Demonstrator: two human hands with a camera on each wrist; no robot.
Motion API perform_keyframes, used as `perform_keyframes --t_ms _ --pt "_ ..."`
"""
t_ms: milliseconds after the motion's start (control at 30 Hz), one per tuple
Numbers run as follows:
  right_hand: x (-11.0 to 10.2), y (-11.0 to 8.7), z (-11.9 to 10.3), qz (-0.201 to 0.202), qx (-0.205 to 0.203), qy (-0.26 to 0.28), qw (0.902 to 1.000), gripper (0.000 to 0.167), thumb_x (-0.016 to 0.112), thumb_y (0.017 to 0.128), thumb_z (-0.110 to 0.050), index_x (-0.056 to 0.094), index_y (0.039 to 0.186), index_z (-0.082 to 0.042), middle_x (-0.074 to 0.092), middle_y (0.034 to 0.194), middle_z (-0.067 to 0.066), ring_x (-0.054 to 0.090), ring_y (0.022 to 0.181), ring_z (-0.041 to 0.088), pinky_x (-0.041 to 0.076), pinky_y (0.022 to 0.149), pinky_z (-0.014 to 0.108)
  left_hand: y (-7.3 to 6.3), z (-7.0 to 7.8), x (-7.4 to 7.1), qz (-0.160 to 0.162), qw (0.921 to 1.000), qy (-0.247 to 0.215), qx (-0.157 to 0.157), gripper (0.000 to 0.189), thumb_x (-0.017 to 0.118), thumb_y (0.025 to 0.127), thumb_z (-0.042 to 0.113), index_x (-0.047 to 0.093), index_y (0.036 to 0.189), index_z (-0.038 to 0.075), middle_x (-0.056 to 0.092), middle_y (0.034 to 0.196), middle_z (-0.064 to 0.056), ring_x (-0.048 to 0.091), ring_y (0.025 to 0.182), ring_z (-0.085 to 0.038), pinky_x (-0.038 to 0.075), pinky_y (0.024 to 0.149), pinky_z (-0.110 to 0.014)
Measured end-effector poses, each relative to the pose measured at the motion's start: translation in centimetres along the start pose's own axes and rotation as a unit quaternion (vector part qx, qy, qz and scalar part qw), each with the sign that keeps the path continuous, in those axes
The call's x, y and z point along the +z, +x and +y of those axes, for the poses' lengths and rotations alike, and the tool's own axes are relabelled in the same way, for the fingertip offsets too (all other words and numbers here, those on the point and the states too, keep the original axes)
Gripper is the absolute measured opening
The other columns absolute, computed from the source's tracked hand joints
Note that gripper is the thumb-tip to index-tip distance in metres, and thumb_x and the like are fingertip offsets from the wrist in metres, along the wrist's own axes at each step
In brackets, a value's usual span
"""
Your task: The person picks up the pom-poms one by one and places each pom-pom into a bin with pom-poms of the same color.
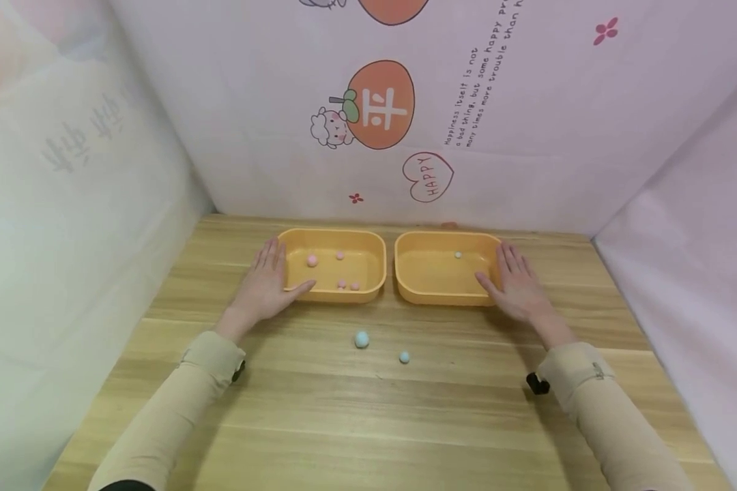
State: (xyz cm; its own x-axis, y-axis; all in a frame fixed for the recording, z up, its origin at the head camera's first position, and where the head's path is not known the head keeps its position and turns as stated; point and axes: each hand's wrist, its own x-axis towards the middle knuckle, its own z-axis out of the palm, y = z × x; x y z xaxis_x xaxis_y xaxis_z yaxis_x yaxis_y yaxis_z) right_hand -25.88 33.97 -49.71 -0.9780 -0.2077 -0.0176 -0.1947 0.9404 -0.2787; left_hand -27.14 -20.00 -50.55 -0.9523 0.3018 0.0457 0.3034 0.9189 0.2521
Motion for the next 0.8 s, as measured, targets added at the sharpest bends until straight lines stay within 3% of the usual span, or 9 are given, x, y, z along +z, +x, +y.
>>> perform_keyframes --t_ms 333,433,567,667,733,800 --pt "0.1 0.4 -0.4 0.001 -0.003 0.009 1.0 0.101 0.026 0.114 -0.067 -0.006 0.171 0.01 -0.005 0.181 0.033 -0.002 0.171 0.052 0.001 0.141 0.064 -0.2 -0.1 -0.9 0.013 0.9983 -0.057 0.005 0.115 0.057 0.103 0.074 0.01 0.175 -0.003 0.004 0.183 -0.032 0.005 0.172 -0.05 0.007 0.142 -0.061" --pt "0.2 0.4 -0.4 -0.001 -0.003 0.011 0.9999 0.101 0.026 0.114 -0.067 -0.006 0.171 0.01 -0.006 0.181 0.033 -0.003 0.171 0.052 0.001 0.141 0.063 -0.7 0.8 -1.4 0.017 0.9972 -0.07 0.02 0.103 0.06 0.107 0.062 0.018 0.174 -0.004 0.006 0.183 -0.031 0.006 0.172 -0.049 0.01 0.141 -0.063" --pt "0.2 0.4 -0.3 -0.004 -0.003 0.008 1.0 0.101 0.025 0.114 -0.067 -0.006 0.17 0.011 -0.007 0.181 0.034 -0.003 0.171 0.052 0.002 0.141 0.062 -1.9 3.1 -1.9 0.032 0.9934 -0.093 0.06 0.084 0.065 0.11 0.045 0.032 0.17 -0.004 0.017 0.182 -0.029 0.013 0.172 -0.047 0.015 0.14 -0.063" --pt "0.0 0.4 -0.3 -0.005 -0.003 0.005 1.0 0.101 0.024 0.114 -0.067 -0.006 0.17 0.012 -0.006 0.181 0.035 -0.002 0.171 0.053 0.002 0.141 0.061 -2.8 5.1 -1.8 0.07 0.9829 -0.133 0.106 0.064 0.071 0.108 0.031 0.052 0.159 -0.004 0.044 0.171 -0.027 0.036 0.165 -0.045 0.029 0.137 -0.061" --pt "0.0 0.4 -0.3 -0.004 -0.003 0.001 1.0 0.101 0.024 0.114 -0.067 -0.005 0.17 0.012 -0.005 0.181 0.035 -0.001 0.17 0.053 0.003 0.141 0.062 -3.4 6.4 -1.6 0.105 0.9702 -0.167 0.141 0.045 0.076 0.105 0.02 0.067 0.143 -0.002 0.064 0.153 -0.023 0.055 0.15 -0.041 0.045 0.129 -0.057" --pt "0.0 0.4 -0.3 -0.004 -0.003 -0.001 1.0 0.1 0.024 0.115 -0.066 -0.004 0.17 0.012 -0.005 0.181 0.035 0.0 0.17 0.054 0.004 0.141 0.062 -3.9 7.4 -1.3 0.136 0.9563 -0.194 0.171 0.029 0.081 0.1 0.013 0.075 0.126 0.001 0.075 0.133 -0.017 0.067 0.133 -0.036 0.056 0.118 -0.052"
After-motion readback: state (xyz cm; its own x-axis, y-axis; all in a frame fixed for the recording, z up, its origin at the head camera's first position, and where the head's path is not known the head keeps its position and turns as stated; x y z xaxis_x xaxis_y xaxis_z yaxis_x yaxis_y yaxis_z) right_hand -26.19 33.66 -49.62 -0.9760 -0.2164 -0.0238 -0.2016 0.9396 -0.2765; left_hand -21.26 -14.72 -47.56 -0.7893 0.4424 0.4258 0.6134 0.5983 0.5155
